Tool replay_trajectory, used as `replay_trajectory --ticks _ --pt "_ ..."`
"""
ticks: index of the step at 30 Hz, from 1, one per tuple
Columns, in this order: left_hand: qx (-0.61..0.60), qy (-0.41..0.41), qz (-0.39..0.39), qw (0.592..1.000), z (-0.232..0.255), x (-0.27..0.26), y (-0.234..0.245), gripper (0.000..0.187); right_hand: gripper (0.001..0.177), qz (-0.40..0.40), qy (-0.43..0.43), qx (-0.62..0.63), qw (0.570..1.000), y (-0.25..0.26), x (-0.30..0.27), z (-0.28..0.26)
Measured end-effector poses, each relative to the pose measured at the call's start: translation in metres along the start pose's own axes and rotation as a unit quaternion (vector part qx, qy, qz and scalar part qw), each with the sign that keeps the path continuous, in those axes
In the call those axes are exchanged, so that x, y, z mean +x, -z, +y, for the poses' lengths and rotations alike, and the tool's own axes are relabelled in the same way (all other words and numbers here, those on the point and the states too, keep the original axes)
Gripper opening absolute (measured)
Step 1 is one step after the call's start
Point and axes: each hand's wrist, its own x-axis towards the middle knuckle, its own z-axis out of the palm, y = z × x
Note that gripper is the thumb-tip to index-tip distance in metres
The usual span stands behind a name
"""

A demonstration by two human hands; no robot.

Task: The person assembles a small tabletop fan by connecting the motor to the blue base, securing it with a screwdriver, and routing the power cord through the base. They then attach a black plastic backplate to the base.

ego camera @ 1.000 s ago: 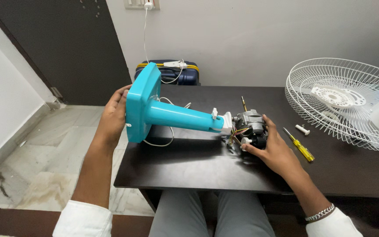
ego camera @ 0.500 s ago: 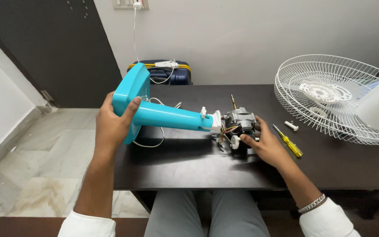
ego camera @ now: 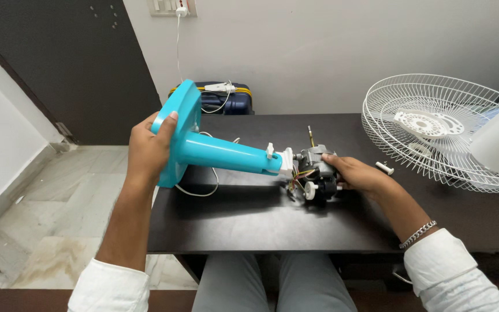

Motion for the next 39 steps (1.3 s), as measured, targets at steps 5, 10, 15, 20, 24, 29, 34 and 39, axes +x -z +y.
replay_trajectory --ticks 5,10,15,20,24,29,34,39 --pt "-0.029 -0.108 0.003 0.994 -0.005 -0.010 0.004 0.057 0.059 -0.012 0.000 0.018 1.000 0.005 -0.001 0.005" --pt "-0.064 -0.172 -0.006 0.983 -0.010 -0.018 0.008 0.060 0.062 -0.048 0.046 0.089 0.994 0.003 -0.015 0.005" --pt "-0.102 -0.219 -0.050 0.969 -0.018 -0.020 0.020 0.050 0.071 -0.048 0.097 0.171 0.979 -0.004 -0.032 0.017" --pt "-0.092 -0.233 -0.134 0.959 -0.021 -0.021 0.043 0.042 0.086 -0.040 0.189 0.173 0.966 -0.002 -0.045 0.023" --pt "-0.079 -0.280 -0.197 0.936 -0.023 -0.028 0.062 0.034 0.103 0.019 0.211 0.140 0.967 -0.004 -0.059 0.015" --pt "-0.062 -0.230 -0.208 0.949 -0.040 -0.044 0.077 0.031 0.106 0.008 0.198 0.088 0.976 -0.005 -0.078 0.005" --pt "-0.104 -0.221 -0.203 0.948 -0.071 -0.052 0.084 0.033 0.111 0.002 0.242 0.004 0.970 -0.008 -0.097 0.001" --pt "-0.095 -0.183 -0.188 0.960 -0.098 -0.058 0.088 0.029 0.108 0.041 0.240 -0.075 0.967 -0.014 -0.110 0.000"
